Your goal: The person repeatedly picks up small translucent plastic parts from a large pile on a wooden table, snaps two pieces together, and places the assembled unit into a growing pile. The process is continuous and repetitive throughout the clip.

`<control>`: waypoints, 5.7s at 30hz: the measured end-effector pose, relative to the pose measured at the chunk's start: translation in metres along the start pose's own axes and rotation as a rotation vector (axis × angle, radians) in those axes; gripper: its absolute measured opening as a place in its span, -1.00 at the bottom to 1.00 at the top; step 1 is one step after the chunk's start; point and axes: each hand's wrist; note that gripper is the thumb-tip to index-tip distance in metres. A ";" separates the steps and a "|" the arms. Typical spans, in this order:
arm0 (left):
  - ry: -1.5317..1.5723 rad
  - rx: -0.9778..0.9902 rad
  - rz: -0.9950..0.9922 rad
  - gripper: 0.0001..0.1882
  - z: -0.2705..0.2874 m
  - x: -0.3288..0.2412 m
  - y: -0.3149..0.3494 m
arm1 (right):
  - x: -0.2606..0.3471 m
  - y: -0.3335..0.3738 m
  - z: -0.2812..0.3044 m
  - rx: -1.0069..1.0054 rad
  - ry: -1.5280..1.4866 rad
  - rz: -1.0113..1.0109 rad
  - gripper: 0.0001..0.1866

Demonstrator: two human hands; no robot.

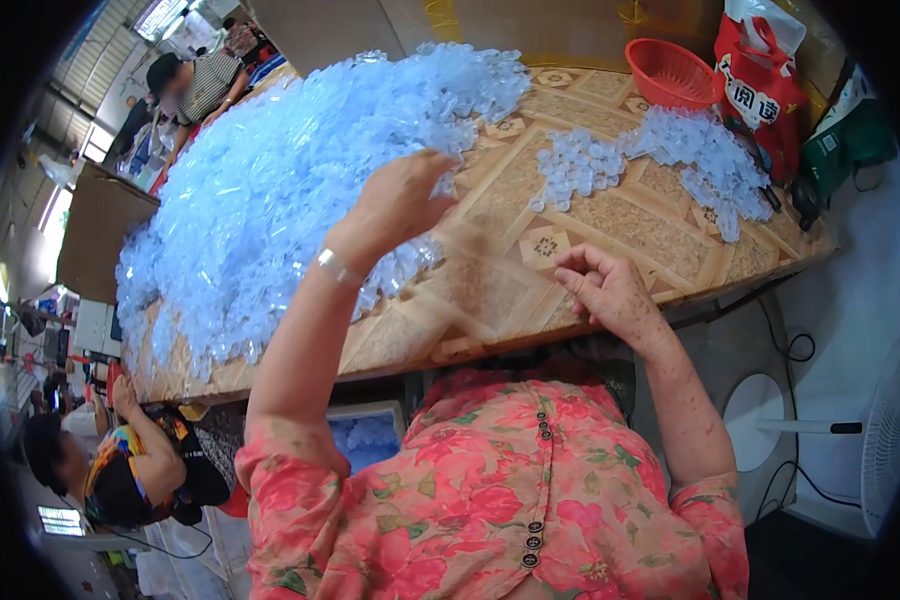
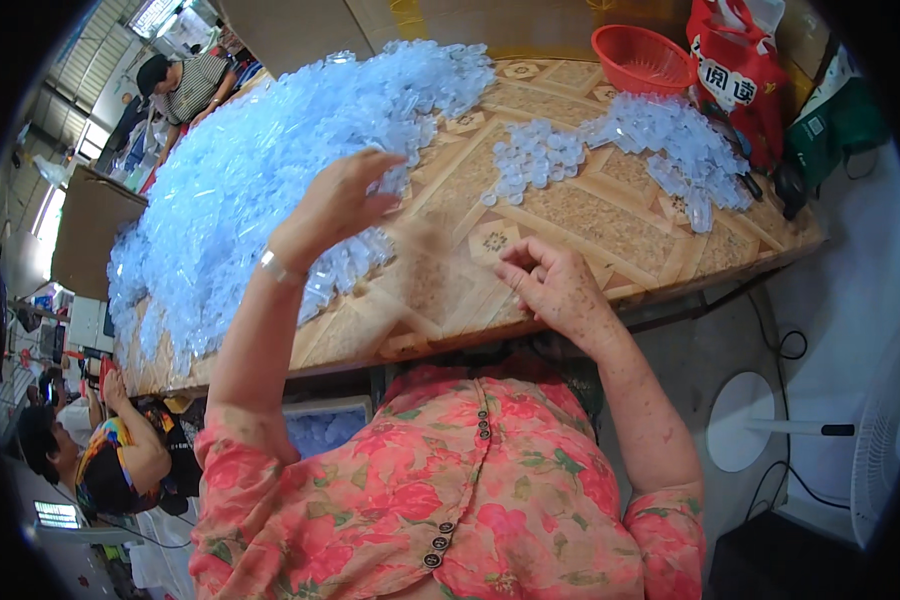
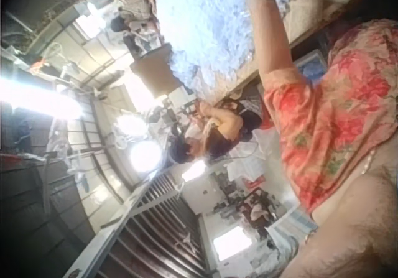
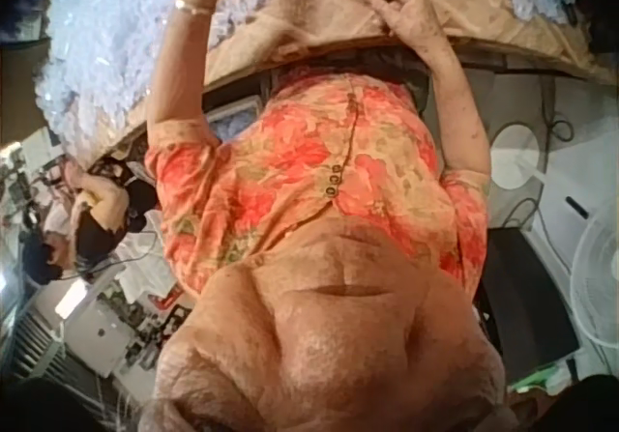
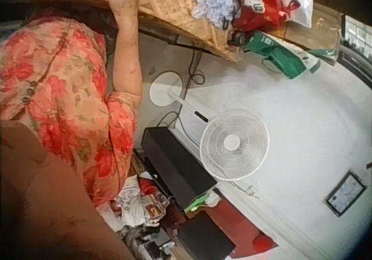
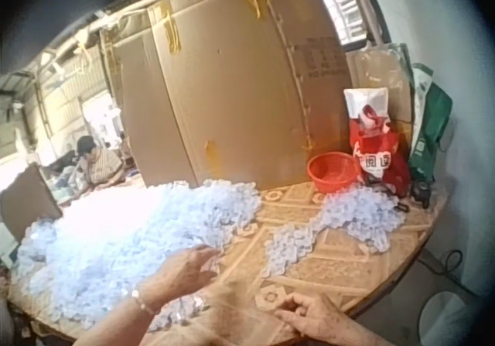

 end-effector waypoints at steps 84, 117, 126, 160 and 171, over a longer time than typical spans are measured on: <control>1.739 0.358 0.515 -0.50 -0.077 -0.073 0.043 | 0.020 -0.006 -0.004 -0.099 0.501 0.604 -0.34; 1.968 -0.008 0.804 -0.63 -0.086 -0.065 0.049 | 0.046 -0.294 -0.050 -0.269 1.131 0.370 -0.28; 1.794 -0.422 0.764 -0.48 -0.090 -0.070 0.048 | 0.067 -0.156 -0.003 0.247 -0.079 -0.133 -0.47; 1.975 -0.064 0.776 -0.61 -0.078 -0.074 0.043 | -0.003 -0.041 0.088 -0.652 1.165 0.219 -0.77; 2.226 -0.206 0.794 -0.43 -0.094 -0.066 0.044 | 0.013 -0.026 0.021 -0.383 0.827 0.487 -0.53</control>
Point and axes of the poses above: each hand's wrist, its own y-axis away from the middle knuckle, its own z-axis out of the back of the hand, x = y × z, and after that the axes turned 7 degrees about -x, right-handed
